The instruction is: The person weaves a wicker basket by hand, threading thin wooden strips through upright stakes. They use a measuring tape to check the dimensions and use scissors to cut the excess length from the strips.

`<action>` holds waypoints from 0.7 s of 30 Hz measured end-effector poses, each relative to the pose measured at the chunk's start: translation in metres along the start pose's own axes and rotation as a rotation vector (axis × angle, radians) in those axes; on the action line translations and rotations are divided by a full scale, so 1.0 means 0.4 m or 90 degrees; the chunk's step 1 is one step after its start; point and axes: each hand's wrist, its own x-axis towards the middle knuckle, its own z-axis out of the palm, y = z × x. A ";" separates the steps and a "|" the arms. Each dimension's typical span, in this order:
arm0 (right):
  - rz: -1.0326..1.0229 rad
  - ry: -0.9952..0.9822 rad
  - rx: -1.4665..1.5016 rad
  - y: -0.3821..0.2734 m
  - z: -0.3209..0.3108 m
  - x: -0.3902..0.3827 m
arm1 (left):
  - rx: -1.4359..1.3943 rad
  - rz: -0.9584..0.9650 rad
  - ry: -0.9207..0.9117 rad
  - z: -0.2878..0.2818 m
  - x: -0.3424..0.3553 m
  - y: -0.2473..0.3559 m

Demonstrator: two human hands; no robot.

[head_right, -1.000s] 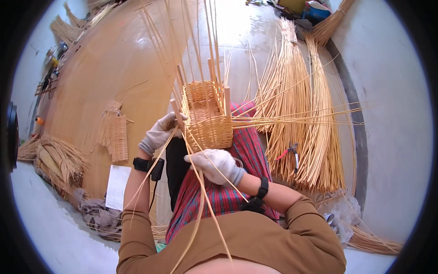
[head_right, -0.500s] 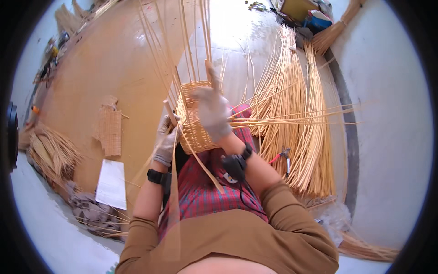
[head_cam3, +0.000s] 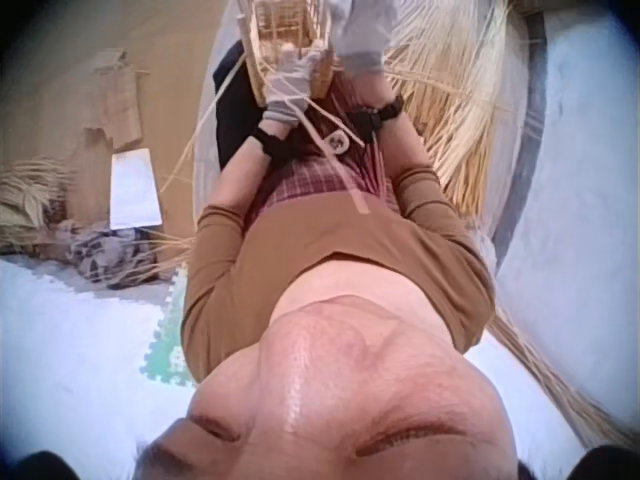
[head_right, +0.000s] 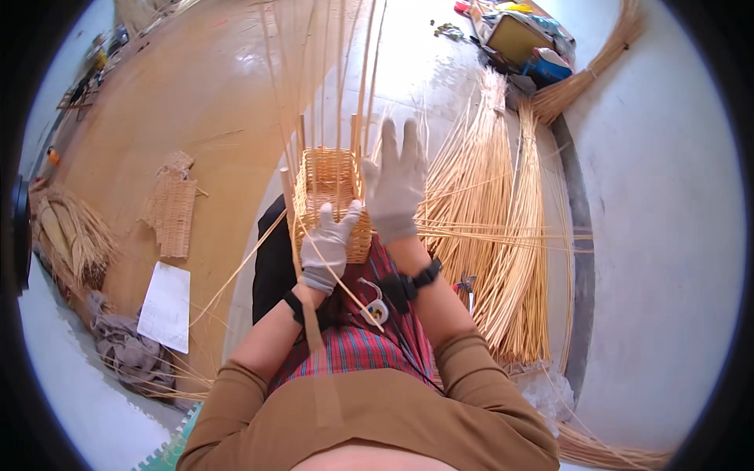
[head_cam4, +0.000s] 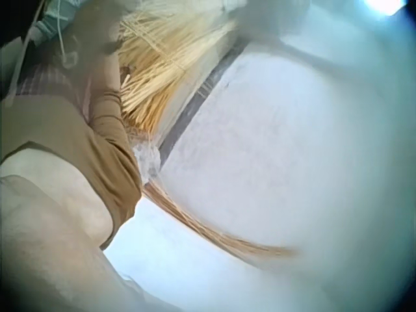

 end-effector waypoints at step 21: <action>0.259 -0.195 0.757 -0.166 -0.091 -0.229 | -0.546 0.106 -0.034 -0.045 0.100 -0.317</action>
